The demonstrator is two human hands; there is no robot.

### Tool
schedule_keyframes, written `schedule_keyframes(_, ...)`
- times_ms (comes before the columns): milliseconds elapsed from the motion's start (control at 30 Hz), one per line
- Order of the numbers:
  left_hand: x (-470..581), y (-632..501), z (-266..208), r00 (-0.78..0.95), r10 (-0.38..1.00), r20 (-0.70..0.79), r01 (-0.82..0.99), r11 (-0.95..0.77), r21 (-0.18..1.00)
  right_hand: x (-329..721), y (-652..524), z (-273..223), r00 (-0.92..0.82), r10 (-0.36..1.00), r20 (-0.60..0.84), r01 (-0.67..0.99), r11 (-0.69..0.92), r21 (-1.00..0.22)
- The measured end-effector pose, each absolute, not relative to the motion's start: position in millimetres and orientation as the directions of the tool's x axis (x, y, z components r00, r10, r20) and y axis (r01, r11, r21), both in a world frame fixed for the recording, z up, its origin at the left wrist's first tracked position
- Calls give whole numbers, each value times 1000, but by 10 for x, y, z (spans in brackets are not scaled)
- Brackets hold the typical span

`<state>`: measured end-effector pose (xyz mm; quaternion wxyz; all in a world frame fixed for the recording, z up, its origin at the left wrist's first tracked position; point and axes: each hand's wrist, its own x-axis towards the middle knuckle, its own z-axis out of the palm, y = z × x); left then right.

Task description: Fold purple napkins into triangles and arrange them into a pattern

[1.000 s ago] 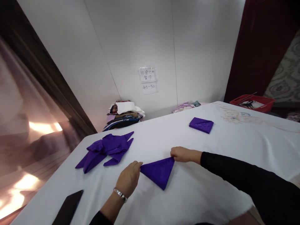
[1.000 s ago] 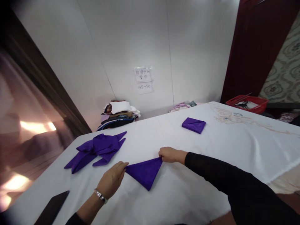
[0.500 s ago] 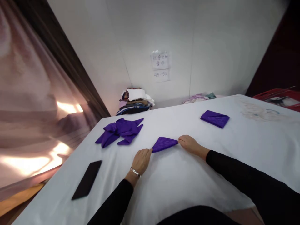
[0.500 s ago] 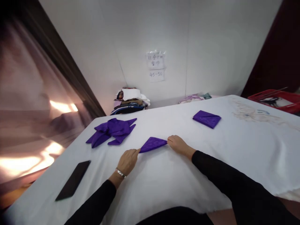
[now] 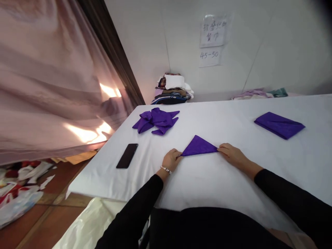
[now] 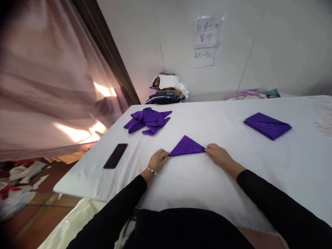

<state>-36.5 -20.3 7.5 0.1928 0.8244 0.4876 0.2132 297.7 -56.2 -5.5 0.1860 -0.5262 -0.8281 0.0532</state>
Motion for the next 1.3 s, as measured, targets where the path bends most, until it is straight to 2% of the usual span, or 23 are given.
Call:
schedule_keyframes(267,-308,-237,75,357,925,134,770,-372,518,2958,-572,-86,-273,928,254,858,355,-371)
schedule_keyframes(567,-187,-186,33,229,971,72,843,-234,484,2951,-560,-137,-209,942,263,862,304,-406)
schedule_keyframes(800,-237,-140,47,334,938,90,829,-338,446,2956,-562,-137,-206,942,266,855,305,-420)
schedule_keyframes(1067,-228,-104,53,351,927,133,832,-374,410,2960,-567,-160,-196,940,279,860,301,-412)
schedule_keyframes(1300,-309,-110,44,435,892,121,818,-448,360,2970,-556,-180,-198,941,273,865,299,-403)
